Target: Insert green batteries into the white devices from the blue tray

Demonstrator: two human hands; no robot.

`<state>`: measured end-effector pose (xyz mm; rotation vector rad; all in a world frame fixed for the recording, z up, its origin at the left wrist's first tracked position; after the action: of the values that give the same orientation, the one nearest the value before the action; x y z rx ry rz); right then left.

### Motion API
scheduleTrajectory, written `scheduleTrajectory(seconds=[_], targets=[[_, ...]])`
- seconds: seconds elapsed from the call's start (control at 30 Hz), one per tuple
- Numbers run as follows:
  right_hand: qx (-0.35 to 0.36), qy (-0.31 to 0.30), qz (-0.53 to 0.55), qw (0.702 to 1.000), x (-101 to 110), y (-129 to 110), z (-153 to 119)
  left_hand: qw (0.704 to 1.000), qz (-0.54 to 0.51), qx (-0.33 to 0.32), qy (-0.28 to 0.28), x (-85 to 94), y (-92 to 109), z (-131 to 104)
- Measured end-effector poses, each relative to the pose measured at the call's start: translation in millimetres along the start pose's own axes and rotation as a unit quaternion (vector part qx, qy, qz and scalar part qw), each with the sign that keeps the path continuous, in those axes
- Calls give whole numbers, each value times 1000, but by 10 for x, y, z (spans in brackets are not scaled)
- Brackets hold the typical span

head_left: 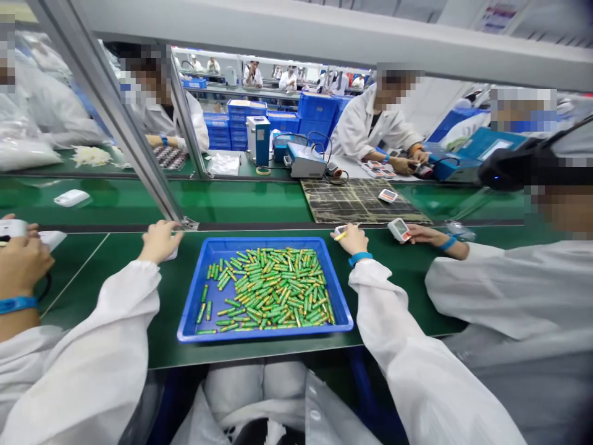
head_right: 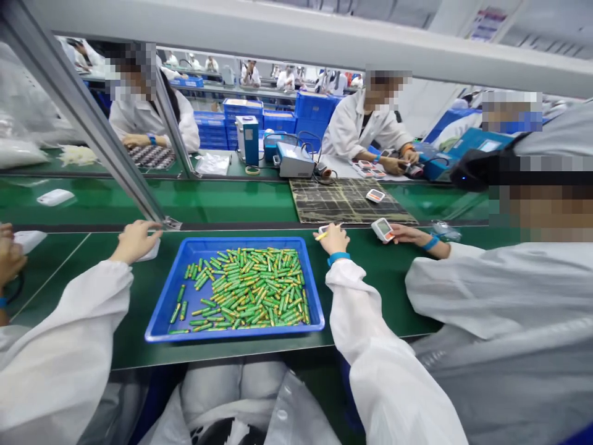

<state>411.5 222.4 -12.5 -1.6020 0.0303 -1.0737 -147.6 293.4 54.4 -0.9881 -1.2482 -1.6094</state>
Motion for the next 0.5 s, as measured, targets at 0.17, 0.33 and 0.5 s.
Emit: scheduleTrajectory(seconds=[0.17, 0.33, 0.5], targets=[[-47, -19, 56, 997, -42, 28, -57, 985, -87, -146, -20, -259, 1017, -89], [-37, -144, 221, 964, -413, -689, -540, 937, -236, -256, -15, -489, 2074, -492], [-136, -494, 513, 688, -1179, -1567, -1765, 870, -446, -207, 33, -572, 2099, -650]])
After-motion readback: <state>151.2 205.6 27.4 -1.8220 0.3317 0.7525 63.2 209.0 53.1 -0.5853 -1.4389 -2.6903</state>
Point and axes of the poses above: each hand's wrist, its own z-axis towards the middle knuckle, its own x-axis out of the back of the hand, y = z × x, the point moved 10 cm from there along z, towards the middle knuckle, and after that the axes turned 2 degrees about -x, right-handed, at the moved point
